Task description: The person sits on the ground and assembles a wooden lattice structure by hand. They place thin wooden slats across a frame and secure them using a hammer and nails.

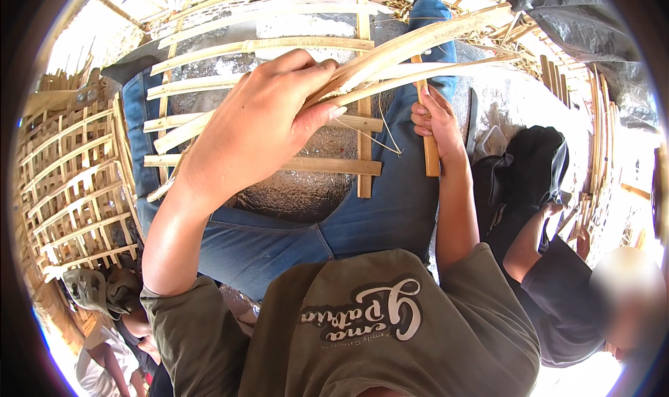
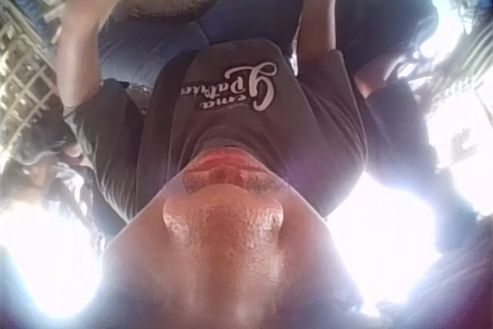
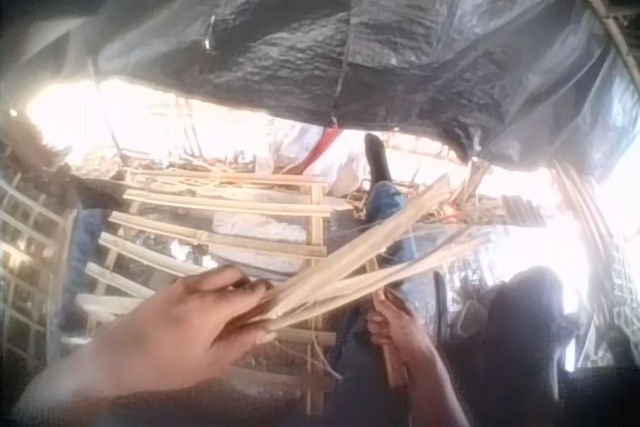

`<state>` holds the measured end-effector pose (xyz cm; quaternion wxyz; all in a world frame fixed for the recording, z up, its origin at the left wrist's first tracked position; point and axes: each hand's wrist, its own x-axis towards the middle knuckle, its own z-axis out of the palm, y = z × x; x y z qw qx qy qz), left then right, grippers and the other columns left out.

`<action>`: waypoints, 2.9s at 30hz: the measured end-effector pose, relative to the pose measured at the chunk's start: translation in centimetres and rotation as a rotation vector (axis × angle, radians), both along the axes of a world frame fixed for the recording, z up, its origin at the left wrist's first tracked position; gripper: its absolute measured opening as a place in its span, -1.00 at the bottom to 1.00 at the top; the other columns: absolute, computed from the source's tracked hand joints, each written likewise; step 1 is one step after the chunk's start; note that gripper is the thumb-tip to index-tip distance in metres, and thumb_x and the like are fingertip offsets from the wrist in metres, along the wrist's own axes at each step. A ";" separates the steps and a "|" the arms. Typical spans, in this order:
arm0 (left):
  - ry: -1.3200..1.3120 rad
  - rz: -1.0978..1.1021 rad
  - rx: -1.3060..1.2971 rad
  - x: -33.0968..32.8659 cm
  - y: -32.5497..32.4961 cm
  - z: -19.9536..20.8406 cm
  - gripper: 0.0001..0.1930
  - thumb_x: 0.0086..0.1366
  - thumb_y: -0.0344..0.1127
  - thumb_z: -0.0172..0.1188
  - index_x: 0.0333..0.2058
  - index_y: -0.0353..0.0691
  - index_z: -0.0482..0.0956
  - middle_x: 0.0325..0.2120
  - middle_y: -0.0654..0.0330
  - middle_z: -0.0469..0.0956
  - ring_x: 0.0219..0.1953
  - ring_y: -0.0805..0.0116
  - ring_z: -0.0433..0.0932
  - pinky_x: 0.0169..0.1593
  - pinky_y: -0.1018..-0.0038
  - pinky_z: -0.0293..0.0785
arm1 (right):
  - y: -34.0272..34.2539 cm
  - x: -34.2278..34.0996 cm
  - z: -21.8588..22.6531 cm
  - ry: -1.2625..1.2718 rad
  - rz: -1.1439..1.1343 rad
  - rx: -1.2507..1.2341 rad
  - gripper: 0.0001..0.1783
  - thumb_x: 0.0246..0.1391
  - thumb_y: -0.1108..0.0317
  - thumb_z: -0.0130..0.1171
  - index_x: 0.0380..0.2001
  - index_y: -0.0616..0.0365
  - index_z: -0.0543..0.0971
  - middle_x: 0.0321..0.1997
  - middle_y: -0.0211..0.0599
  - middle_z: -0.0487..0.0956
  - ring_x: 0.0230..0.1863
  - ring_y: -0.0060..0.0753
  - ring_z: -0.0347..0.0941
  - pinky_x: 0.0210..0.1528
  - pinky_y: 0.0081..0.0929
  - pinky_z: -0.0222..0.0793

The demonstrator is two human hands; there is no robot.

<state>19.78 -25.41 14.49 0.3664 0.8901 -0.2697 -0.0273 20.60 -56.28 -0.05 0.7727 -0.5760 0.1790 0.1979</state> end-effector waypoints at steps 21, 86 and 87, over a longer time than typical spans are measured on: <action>0.017 -0.003 -0.001 0.2 -0.1 -1.0 -0.65 0.31 -0.38 0.23 0.03 -0.37 0.50 -0.26 0.00 0.48 -0.31 -0.02 0.51 -0.20 0.25 0.44 | 0.1 0.0 0.1 -0.002 0.004 0.004 -0.74 0.39 0.07 0.05 -0.09 0.00 0.44 -0.51 -0.64 0.21 -0.60 -0.85 0.04 -0.60 -0.78 -0.03; -0.082 0.988 0.313 -8.0 32.4 -4.0 -0.47 0.40 -0.10 0.23 0.17 -0.40 0.48 -0.49 0.19 0.49 -0.45 0.51 0.34 -0.33 0.50 0.36 | 0.0 0.6 -0.6 0.005 0.033 -0.073 -0.47 0.39 0.04 0.05 0.28 0.08 0.33 -0.50 -0.60 0.22 -0.63 -0.85 0.07 -0.64 -0.81 -0.04; -0.066 0.979 0.303 -8.0 32.6 -4.7 -0.48 0.40 -0.11 0.23 0.17 -0.39 0.48 -0.52 0.23 0.43 -0.47 0.52 0.28 -0.37 0.50 0.32 | -0.1 0.5 -0.7 0.001 0.030 -0.069 -0.47 0.39 0.04 0.05 0.28 0.07 0.33 -0.50 -0.60 0.22 -0.63 -0.85 0.07 -0.64 -0.81 -0.04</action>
